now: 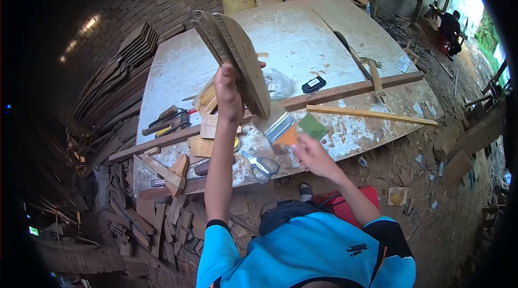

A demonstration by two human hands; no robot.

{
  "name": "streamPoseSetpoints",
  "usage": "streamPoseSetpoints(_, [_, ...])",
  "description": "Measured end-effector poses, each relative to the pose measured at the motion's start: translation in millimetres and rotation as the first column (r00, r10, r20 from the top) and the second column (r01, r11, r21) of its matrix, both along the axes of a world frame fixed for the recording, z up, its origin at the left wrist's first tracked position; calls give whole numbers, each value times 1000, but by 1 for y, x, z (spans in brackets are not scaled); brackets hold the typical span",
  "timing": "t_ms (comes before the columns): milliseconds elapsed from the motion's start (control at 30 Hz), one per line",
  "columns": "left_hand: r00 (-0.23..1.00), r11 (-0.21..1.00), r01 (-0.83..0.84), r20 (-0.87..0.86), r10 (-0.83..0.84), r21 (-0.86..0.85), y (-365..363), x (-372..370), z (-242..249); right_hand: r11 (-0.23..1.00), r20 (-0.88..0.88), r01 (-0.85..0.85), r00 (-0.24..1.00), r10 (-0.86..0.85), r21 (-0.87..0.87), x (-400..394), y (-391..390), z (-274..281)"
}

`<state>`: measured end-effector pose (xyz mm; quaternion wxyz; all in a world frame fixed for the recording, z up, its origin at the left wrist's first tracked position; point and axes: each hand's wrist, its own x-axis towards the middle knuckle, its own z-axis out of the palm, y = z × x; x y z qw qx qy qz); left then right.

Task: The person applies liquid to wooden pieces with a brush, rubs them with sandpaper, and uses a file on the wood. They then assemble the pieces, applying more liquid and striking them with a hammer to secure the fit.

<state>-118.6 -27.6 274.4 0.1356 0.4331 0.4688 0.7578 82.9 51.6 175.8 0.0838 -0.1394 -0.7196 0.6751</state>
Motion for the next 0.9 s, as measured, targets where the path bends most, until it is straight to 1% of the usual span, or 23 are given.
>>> streamPoseSetpoints(33, [1000,1000,12,23,-12,1,0,-1,-1,997,-93,18,995,-24,-69,0,-2,13])
streamPoseSetpoints(67, [999,1000,-23,37,23,-1,2,2,0,999,-89,26,996,-29,-41,-3,-1,8])
streamPoseSetpoints(133, [996,999,53,75,-54,8,1,-1,-2,999,-81,39,996,-39,4,-9,3,-28])
streamPoseSetpoints(167, [992,996,85,94,-86,12,0,-4,-3,1000,50,-4,999,3,16,-9,8,-64])
streamPoseSetpoints(200, [992,999,53,115,-53,4,2,-7,-4,998,181,-61,982,54,30,-7,15,-104])
streamPoseSetpoints(233, [989,999,42,139,-44,12,3,-7,-1,997,421,-70,906,46,41,-4,19,-135])
streamPoseSetpoints(267, [975,978,206,81,-207,26,3,-19,-3,994,634,-88,773,30,60,-1,19,-152])
streamPoseSetpoints(300, [933,932,360,14,-361,33,2,-33,-5,992,583,-96,812,33,78,-3,19,-149])
streamPoseSetpoints(367, [851,851,521,38,-524,66,7,-41,-13,989,477,-102,878,38,109,-2,20,-122])
streamPoseSetpoints(400, [812,832,543,177,-555,116,10,-41,-19,984,364,-117,930,61,133,-2,17,-92])
streamPoseSetpoints(433, [780,795,589,154,-606,147,9,-44,-22,981,247,-118,966,77,156,-8,17,-61])
streamPoseSetpoints(467, [740,748,639,123,-661,177,10,-47,-23,954,77,-69,996,49,291,-11,17,-48])
streamPoseSetpoints(500, [690,691,694,89,-719,203,12,-49,-24,973,35,-50,998,43,223,-14,14,-46])
streamPoseSetpoints(567, [626,620,749,58,-778,232,13,-49,-26,996,-55,2,999,3,89,-14,11,-45])
streamPoseSetpoints(600, [627,612,759,2,-779,223,14,-49,-27,994,-1,-52,999,52,95,-13,13,-62])
streamPoseSetpoints(633, [626,603,768,-55,-778,214,14,-51,-28,990,52,-107,993,102,97,-15,15,-98])
streamPoseSetpoints(667, [657,642,738,-5,-754,208,13,-54,-31,982,104,-163,983,153,98,-16,19,-127])
streamPoseSetpoints(700, [688,681,704,43,-724,200,12,-59,-35,969,238,-199,958,161,145,-14,23,-144])
streamPoseSetpoints(733, [690,685,702,55,-722,196,12,-62,-35,952,367,-241,916,160,187,-12,29,-155])
streamPoseSetpoints(767, [673,661,725,5,-740,194,13,-67,-35,935,489,-282,860,147,214,-8,35,-164])
streamPoseSetpoints(833, [707,697,700,-15,-707,154,15,-67,-34,913,599,-355,782,171,203,-14,41,-141])
streamPoseSetpoints(867, [766,756,641,-33,-643,132,15,-64,-32,892,630,-383,761,156,241,-17,45,-129])
streamPoseSetpoints(900, [811,803,585,-56,-583,112,14,-59,-33,831,514,-383,846,140,404,-15,51,-136])
